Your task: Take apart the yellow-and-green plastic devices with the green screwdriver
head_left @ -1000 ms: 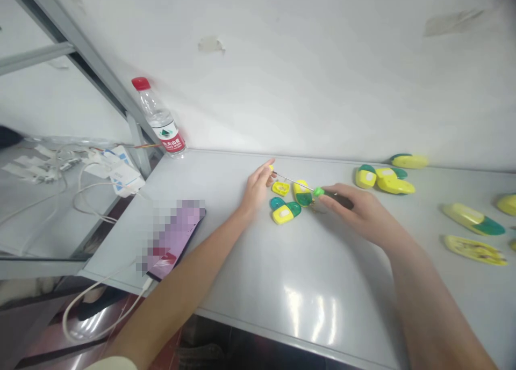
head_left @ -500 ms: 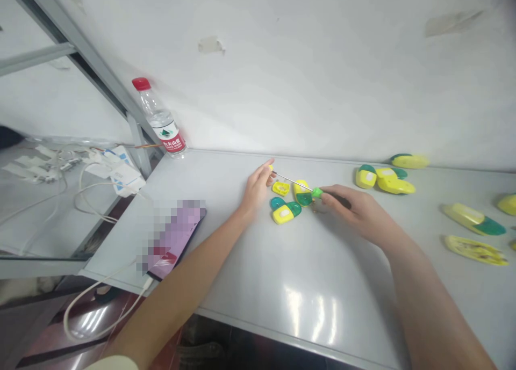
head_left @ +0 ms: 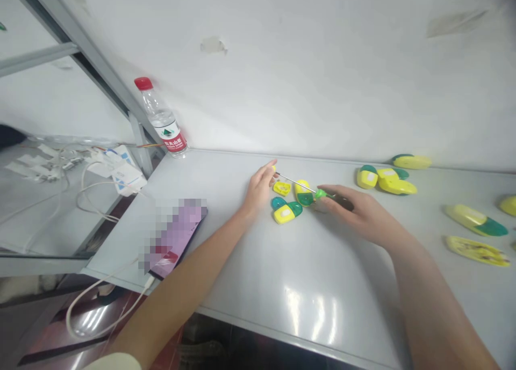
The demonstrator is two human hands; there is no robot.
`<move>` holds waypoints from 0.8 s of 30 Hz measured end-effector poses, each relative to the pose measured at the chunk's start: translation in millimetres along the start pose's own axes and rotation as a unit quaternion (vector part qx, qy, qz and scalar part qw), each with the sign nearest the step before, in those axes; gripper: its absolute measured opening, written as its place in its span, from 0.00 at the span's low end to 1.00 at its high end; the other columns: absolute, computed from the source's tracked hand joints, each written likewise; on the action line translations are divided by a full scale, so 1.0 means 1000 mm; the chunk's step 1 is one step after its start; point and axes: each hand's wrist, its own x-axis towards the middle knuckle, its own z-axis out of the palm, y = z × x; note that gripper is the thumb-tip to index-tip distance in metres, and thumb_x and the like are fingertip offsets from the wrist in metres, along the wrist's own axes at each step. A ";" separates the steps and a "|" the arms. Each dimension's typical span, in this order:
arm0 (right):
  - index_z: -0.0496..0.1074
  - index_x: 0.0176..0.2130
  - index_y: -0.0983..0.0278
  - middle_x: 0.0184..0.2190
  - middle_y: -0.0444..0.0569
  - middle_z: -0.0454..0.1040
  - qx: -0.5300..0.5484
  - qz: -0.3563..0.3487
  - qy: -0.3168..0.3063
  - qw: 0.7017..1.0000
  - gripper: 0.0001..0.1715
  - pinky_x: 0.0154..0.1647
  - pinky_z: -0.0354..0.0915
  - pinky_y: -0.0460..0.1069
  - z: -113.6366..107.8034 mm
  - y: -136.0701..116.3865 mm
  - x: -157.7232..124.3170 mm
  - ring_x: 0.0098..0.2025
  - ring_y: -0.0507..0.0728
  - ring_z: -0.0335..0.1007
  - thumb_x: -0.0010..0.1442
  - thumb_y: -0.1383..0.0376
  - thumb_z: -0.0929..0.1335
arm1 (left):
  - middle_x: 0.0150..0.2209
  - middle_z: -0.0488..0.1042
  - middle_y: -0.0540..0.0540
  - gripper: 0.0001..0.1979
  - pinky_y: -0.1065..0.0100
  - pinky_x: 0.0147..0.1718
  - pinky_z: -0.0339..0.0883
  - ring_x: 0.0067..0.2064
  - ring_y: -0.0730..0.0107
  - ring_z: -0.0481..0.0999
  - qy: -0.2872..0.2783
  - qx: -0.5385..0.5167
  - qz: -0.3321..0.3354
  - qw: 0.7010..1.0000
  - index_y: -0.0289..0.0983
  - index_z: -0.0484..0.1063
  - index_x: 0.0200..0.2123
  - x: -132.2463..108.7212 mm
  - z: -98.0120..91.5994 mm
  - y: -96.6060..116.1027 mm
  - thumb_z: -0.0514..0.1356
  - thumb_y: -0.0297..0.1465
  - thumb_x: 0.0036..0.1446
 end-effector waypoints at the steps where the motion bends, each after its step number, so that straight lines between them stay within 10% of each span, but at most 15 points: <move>1: 0.79 0.49 0.60 0.46 0.55 0.84 0.000 -0.006 -0.011 1.000 0.28 0.46 0.72 0.58 0.000 0.000 0.000 0.45 0.66 0.80 0.67 0.43 0.66 | 0.40 0.74 0.45 0.27 0.71 0.44 0.67 0.40 0.72 0.70 0.001 -0.001 -0.001 1.000 0.35 0.73 0.63 0.000 0.000 0.000 0.55 0.42 0.68; 24: 0.80 0.51 0.58 0.44 0.50 0.84 0.010 -0.008 -0.029 0.999 0.27 0.39 0.71 0.54 -0.004 0.000 -0.003 0.39 0.61 0.78 0.65 0.43 0.69 | 0.40 0.75 0.45 0.26 0.70 0.44 0.68 0.39 0.71 0.70 -0.004 0.003 0.001 1.000 0.33 0.73 0.63 -0.002 0.002 0.001 0.54 0.40 0.69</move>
